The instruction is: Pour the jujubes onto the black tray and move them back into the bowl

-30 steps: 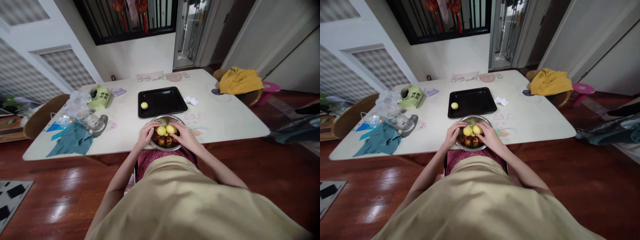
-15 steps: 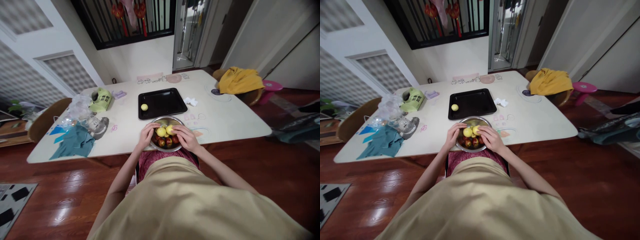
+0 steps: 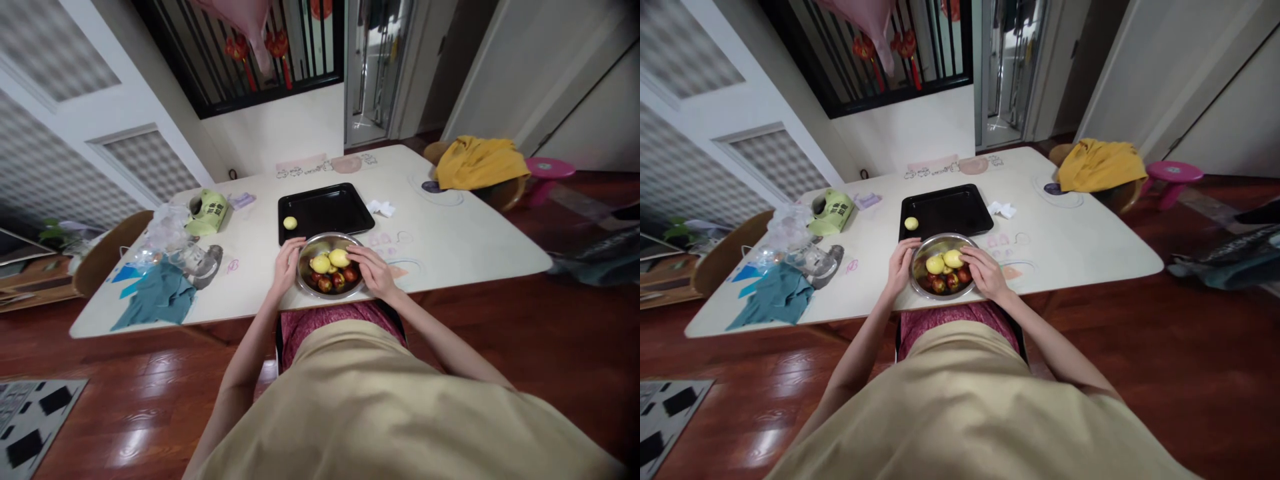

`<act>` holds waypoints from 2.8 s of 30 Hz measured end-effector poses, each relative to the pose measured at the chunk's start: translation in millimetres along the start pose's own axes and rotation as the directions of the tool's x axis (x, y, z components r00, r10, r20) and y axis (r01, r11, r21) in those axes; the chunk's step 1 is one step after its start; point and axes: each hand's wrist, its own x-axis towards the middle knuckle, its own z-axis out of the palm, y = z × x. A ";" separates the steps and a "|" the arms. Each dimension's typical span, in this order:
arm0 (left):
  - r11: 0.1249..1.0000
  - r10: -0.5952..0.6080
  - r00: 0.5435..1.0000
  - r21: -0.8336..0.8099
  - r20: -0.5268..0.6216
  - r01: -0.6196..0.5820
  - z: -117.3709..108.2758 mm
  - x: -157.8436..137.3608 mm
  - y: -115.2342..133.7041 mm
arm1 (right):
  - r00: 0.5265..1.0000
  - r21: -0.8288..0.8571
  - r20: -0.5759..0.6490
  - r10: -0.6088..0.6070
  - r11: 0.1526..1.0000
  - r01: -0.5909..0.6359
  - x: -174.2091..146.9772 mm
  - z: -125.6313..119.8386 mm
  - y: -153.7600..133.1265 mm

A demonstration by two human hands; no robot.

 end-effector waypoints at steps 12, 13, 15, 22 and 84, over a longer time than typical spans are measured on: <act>0.922 -0.226 0.973 0.336 0.057 0.194 -1.5 75.4 -112.6 | 0.999 -0.015 -0.026 -0.037 0.999 0.036 -2.7 6.6 6.0; 0.919 -0.238 0.969 0.336 0.061 0.205 -1.4 74.9 -116.1 | 0.999 -0.018 -0.027 -0.043 0.999 0.042 -2.7 6.4 5.7; 0.922 -0.231 0.970 0.335 0.070 0.195 -3.3 72.8 -119.7 | 0.999 -0.026 -0.024 -0.041 0.999 0.040 -2.8 5.9 5.3; 0.900 -0.181 0.981 0.414 0.069 0.137 -9.1 74.3 -122.3 | 1.000 -0.027 0.012 0.009 1.000 -0.008 -3.9 4.1 5.3; 0.991 0.001 0.904 0.118 0.426 -0.056 25.0 2.0 53.0 | 0.988 -0.165 0.035 -0.151 0.974 0.155 -5.2 4.0 14.3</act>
